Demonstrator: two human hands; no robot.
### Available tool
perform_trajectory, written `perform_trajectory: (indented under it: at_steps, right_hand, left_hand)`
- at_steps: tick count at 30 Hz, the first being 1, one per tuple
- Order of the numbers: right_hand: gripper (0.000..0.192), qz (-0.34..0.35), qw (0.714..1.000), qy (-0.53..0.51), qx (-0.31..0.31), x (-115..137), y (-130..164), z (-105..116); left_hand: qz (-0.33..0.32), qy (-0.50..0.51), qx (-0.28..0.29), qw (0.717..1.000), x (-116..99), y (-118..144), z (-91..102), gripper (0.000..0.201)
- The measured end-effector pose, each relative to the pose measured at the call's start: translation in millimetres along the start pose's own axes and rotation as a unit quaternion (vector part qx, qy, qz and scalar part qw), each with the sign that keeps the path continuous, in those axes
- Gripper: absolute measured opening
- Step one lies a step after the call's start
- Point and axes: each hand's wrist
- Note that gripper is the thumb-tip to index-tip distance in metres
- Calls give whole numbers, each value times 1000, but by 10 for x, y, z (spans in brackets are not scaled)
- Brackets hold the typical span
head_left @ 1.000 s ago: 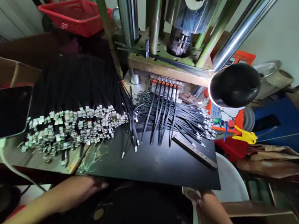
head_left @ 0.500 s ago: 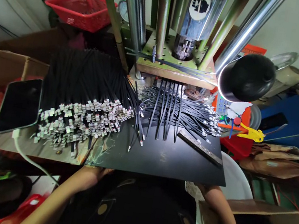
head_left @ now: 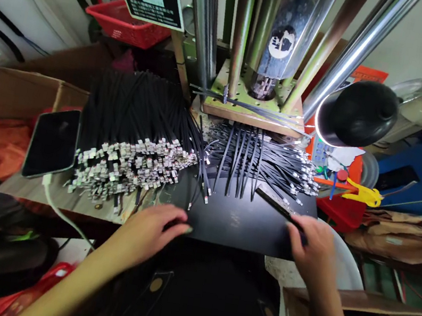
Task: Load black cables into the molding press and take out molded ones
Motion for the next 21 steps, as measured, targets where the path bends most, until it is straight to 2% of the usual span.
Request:
perform_trajectory:
  at_steps: [1, 3, 6, 8, 10, 13, 15, 18, 19, 21]
  right_hand:
    - [30, 10, 998, 52, -34, -74, -108, -52]
    - [28, 34, 994, 93, -49, -241, -209, -155]
    - [18, 103, 993, 33, -47, -390, -120, -193]
    - [14, 144, 989, -23, -22, -334, -37, -147]
    - [13, 169, 982, -80, 30, -124, -49, -120]
    - [11, 185, 964, -131, 141, 425, -312, -245]
    - [21, 182, 956, -115, 199, 849, -600, -447]
    - [46, 145, 959, -46, 239, 1375, -1019, -775]
    - [47, 131, 957, -32, 256, 1485, -1121, -845]
    - [32, 108, 949, -24, 295, 1570, -1233, -875]
  left_hand:
    - [11, -31, -53, 998, -50, -114, -15, 28]
    - [35, -71, -117, 990, -85, -301, -79, 29]
    - [53, -36, -138, 988, -9, -393, -142, 18]
    - [65, 25, -151, 986, 85, -352, -129, 15]
    - [76, 84, -174, 978, 171, -295, -89, 19]
    - [50, 108, -198, 973, 215, -274, -40, 30]
    - [17, 82, -202, 976, 186, -297, -35, 32]
    - [-33, 38, -215, 975, 158, -271, -32, 29]
    - [-56, 22, -220, 974, 183, -219, -11, 28]
    - [-105, -22, -235, 966, 315, -28, 95, 26]
Point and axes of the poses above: each hand's wrist, its own y-axis away from the middle knuckle, its own z-axis out of the back of the hand, x = y × z, and after that the axes turned 6 degrees about -x, right-handed
